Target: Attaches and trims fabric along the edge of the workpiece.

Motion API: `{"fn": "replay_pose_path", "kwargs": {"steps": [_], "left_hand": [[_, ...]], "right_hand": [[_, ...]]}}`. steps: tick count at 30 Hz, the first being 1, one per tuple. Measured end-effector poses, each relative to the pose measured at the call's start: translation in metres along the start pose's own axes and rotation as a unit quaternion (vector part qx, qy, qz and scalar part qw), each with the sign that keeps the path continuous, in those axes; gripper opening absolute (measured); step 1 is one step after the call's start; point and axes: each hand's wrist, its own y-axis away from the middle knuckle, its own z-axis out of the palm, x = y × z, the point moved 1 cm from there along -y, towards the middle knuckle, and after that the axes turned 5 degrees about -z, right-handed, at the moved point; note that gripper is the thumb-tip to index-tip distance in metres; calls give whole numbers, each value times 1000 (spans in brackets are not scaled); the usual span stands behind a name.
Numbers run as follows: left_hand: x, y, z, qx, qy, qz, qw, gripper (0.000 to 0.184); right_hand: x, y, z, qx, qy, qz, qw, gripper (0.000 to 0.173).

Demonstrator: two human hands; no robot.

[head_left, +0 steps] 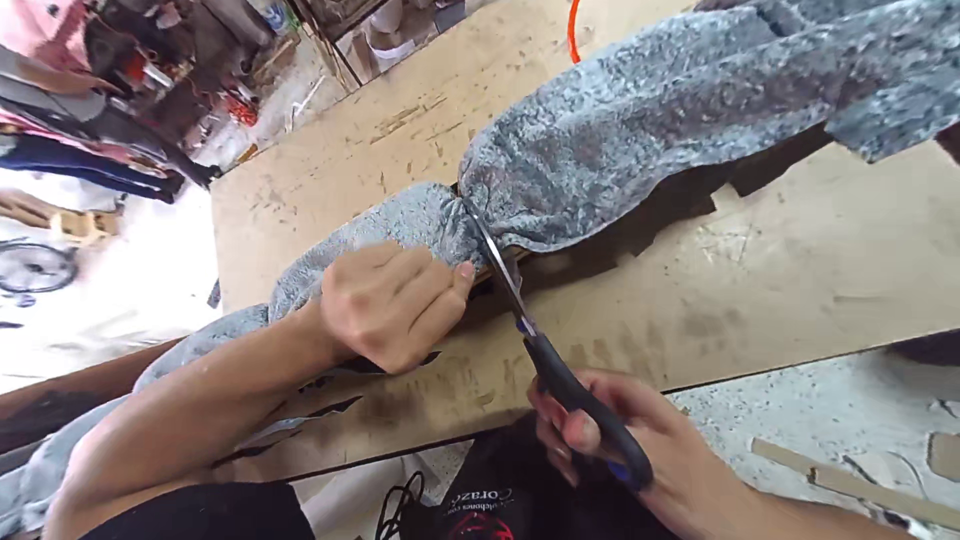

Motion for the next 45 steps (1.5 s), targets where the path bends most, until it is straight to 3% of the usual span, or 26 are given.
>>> {"fn": "replay_pose_path", "kwargs": {"steps": [8, 12, 17, 23, 28, 32, 45], "left_hand": [[-1, 0, -1, -9, 17, 5, 1000, 17], [2, 1, -1, -17, 48, 35, 998, 18], [-5, 2, 1, -11, 50, 39, 998, 19], [-1, 0, -3, -36, 88, 54, 994, 18], [-15, 2, 3, -9, 97, 48, 994, 21], [-18, 4, 3, -14, 122, 49, 991, 24], [-18, 2, 1, -34, 148, 52, 987, 21]], "right_hand": [[12, 5, 0, -3, -22, -45, 999, 35], [12, -5, -4, -31, -20, -53, 998, 44], [16, -6, 0, -28, -87, -65, 994, 39], [18, -16, -2, -67, -56, -64, 994, 43], [19, -1, -1, -29, -79, -56, 995, 41], [13, 5, -5, -48, -68, -33, 996, 43], [26, -10, 7, 3, -26, -85, 996, 37]]}}
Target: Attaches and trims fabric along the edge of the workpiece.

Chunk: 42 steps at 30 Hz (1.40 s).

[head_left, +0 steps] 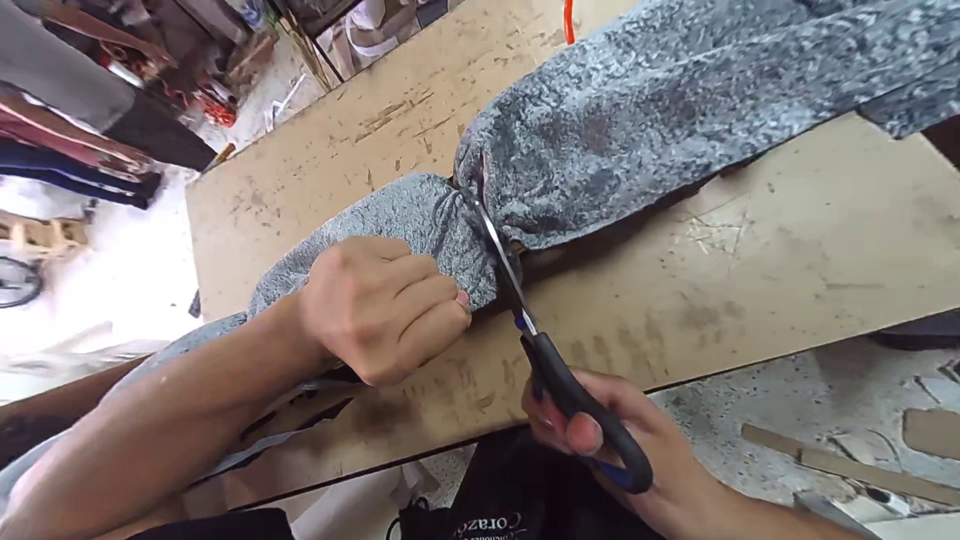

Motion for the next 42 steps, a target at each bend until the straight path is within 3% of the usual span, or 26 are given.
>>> {"fn": "replay_pose_path", "kwargs": {"steps": [17, 20, 22, 25, 27, 29, 30, 32, 34, 36, 37, 39, 42], "left_hand": [[-8, 0, 0, 0, 44, 12, 999, 25], [-7, 1, 3, 22, 31, -16, 999, 24], [-10, 2, 5, 49, -6, -80, 996, 24], [-19, -3, 5, 43, -58, -210, 975, 35], [-27, -9, 4, 4, -77, -244, 967, 39], [-34, -11, 3, -20, -72, -236, 969, 39], [-37, -10, 2, -21, -63, -228, 971, 35], [-43, -7, 1, -2, -50, -191, 980, 23], [-44, -3, 2, 15, -42, -150, 988, 20], [-41, 1, 1, 22, -38, -128, 991, 20], [-41, 1, 0, 22, -43, -119, 992, 20], [-41, 3, -2, 13, -55, -111, 992, 22], [-44, 1, -2, 9, -86, -116, 989, 25]], "right_hand": [[-2, -1, -3, -5, -31, 3, 1000, 35], [13, 13, -23, -15, 77, -10, 997, 35], [32, 31, -58, -7, 270, -27, 963, 42], [91, 53, -149, 26, 587, -31, 809, 41], [133, 51, -197, 12, 703, 18, 711, 42], [143, 34, -202, -17, 755, 42, 654, 45], [130, 19, -188, -5, 760, -12, 650, 37], [72, -20, -131, 68, 731, -214, 645, 26], [3, -58, -68, 100, 702, -393, 586, 30], [-55, -102, -34, 44, 733, -440, 517, 47], [-75, -126, -28, -10, 749, -427, 507, 46], [-94, -164, -32, -110, 746, -403, 519, 38], [-96, -189, -45, -152, 670, -481, 545, 29]]}}
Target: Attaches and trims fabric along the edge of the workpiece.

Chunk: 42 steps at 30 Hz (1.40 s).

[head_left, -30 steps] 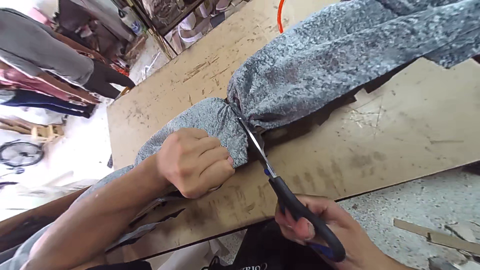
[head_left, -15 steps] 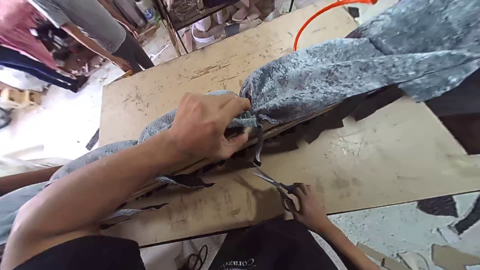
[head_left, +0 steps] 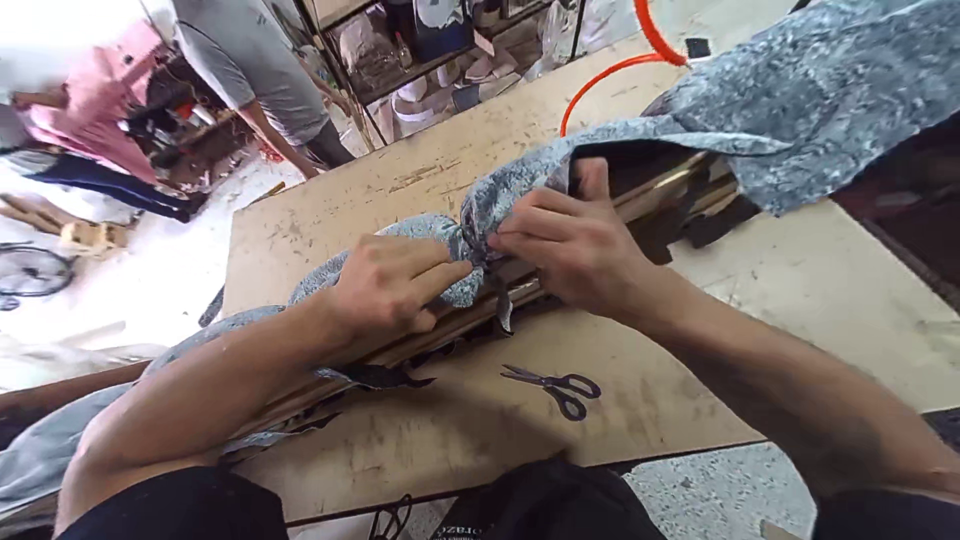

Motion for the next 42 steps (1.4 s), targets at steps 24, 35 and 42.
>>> {"fn": "replay_pose_path", "kwargs": {"steps": [24, 35, 42], "left_hand": [[-25, -7, 3, -54, 100, -190, 975, 36], [-3, 1, -4, 36, -45, 1, 998, 17], [-1, -2, -4, 47, 64, 19, 997, 11]], "right_hand": [[-106, 235, 82, -218, -49, 390, 893, 48], [-159, 331, 118, -349, -49, 601, 717, 62], [-154, 288, 103, -430, -76, 609, 662, 51]]}}
